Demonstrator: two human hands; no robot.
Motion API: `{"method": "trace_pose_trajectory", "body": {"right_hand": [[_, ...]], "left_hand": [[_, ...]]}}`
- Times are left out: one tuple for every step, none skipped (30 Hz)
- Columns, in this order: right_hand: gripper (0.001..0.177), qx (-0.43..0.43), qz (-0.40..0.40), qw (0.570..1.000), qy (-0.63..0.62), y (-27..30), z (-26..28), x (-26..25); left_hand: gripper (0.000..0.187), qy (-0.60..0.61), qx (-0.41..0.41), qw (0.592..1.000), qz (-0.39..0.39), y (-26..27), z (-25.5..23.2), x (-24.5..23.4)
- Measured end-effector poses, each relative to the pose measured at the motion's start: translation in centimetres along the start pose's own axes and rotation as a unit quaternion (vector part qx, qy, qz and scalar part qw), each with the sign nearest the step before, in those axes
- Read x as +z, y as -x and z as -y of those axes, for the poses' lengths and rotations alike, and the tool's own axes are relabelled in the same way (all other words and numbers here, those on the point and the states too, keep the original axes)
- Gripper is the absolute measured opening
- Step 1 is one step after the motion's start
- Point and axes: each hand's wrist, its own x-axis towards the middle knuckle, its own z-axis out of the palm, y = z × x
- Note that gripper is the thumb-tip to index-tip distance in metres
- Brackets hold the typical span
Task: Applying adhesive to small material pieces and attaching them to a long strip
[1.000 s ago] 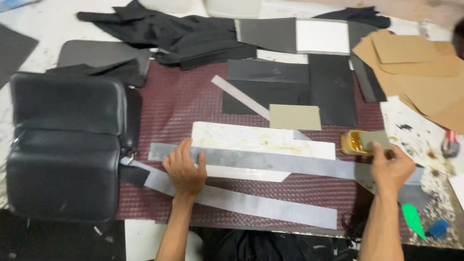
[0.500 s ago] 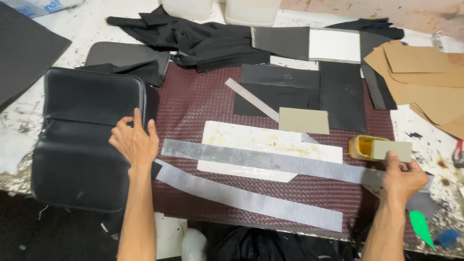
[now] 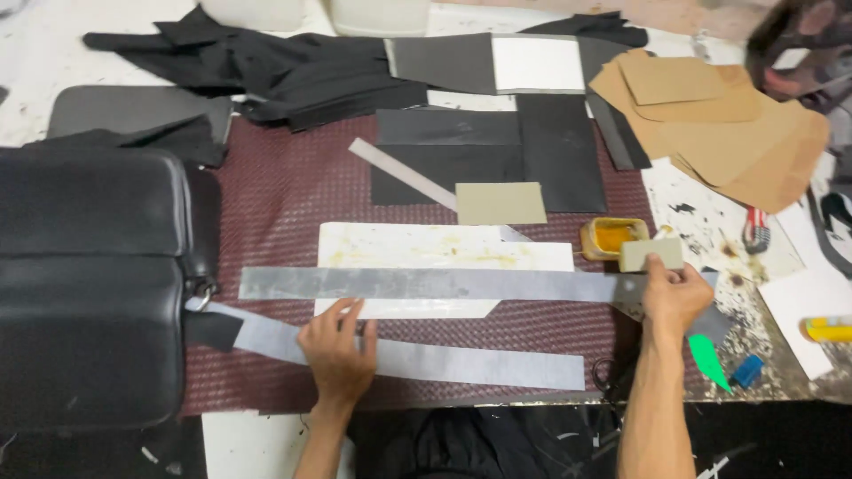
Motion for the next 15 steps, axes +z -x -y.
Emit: {"method": "trace_pose_trajectory", "body": {"right_hand": [[0.046,-0.005,0.013,1.0,-0.003,0.1,0.1,0.1],[0.048,-0.004,0.009,1.0,0.014,0.3,0.1,-0.1],[0.051,-0.003,0.005,0.999,0.032,0.4,0.0,-0.4],[0.051,-0.009,0.021,0.999,0.024,-0.2,-2.2,-1.7],[0.038,-0.039,0.044,0.993,0.102,-0.8,-4.4,-2.9],[0.037,-0.083,0.082,0.979,0.17,-2.1,-6.0,-1.7],[0.037,-0.102,0.114,0.976,0.152,0.0,-3.0,-1.3],[0.033,-0.012,0.13,0.985,0.113,2.1,-0.6,-2.3],[0.032,0.079,0.15,0.983,0.074,3.7,1.6,-3.5],[0.032,0.076,0.156,0.982,0.072,4.0,0.7,-2.8],[0.035,0.055,0.171,0.981,-0.069,4.0,-0.4,-2.1],[0.04,0.035,0.179,0.962,-0.204,4.2,-1.8,-2.2],[0.04,0.036,0.18,0.962,-0.203,5.0,-0.2,-1.9],[0.035,0.077,0.193,0.934,-0.291,5.8,1.3,-1.6],[0.033,0.12,0.203,0.895,-0.378,6.6,2.8,-1.3]], "left_hand": [[0.028,-0.01,-0.01,1.0,-0.003,0.1,-0.6,0.1],[0.028,0.008,0.0,1.0,-0.003,0.1,-1.2,0.4],[0.027,0.026,0.01,1.0,-0.003,0.0,-1.8,0.6],[0.027,0.011,0.0,1.0,-0.009,0.2,-2.2,1.2],[0.028,0.038,0.015,0.999,0.01,0.5,-2.4,1.6],[0.03,0.049,0.017,0.998,0.02,0.7,-2.0,1.6],[0.03,0.017,-0.006,1.0,0.006,0.9,-2.0,1.1],[0.029,0.043,0.007,0.999,0.019,0.8,-2.2,0.9],[0.029,0.07,0.02,0.997,0.032,0.5,-2.5,1.1],[0.029,0.064,0.016,0.997,0.03,0.5,-2.4,0.8],[0.03,0.065,0.023,0.997,0.022,0.3,-2.3,0.8],[0.032,0.073,0.031,0.997,0.017,0.4,-2.6,0.9],[0.032,0.073,0.03,0.997,0.018,0.3,-2.9,0.9],[0.032,0.077,0.037,0.996,0.023,0.1,-3.2,0.9],[0.032,0.08,0.045,0.995,0.027,0.0,-3.5,0.9]]}}
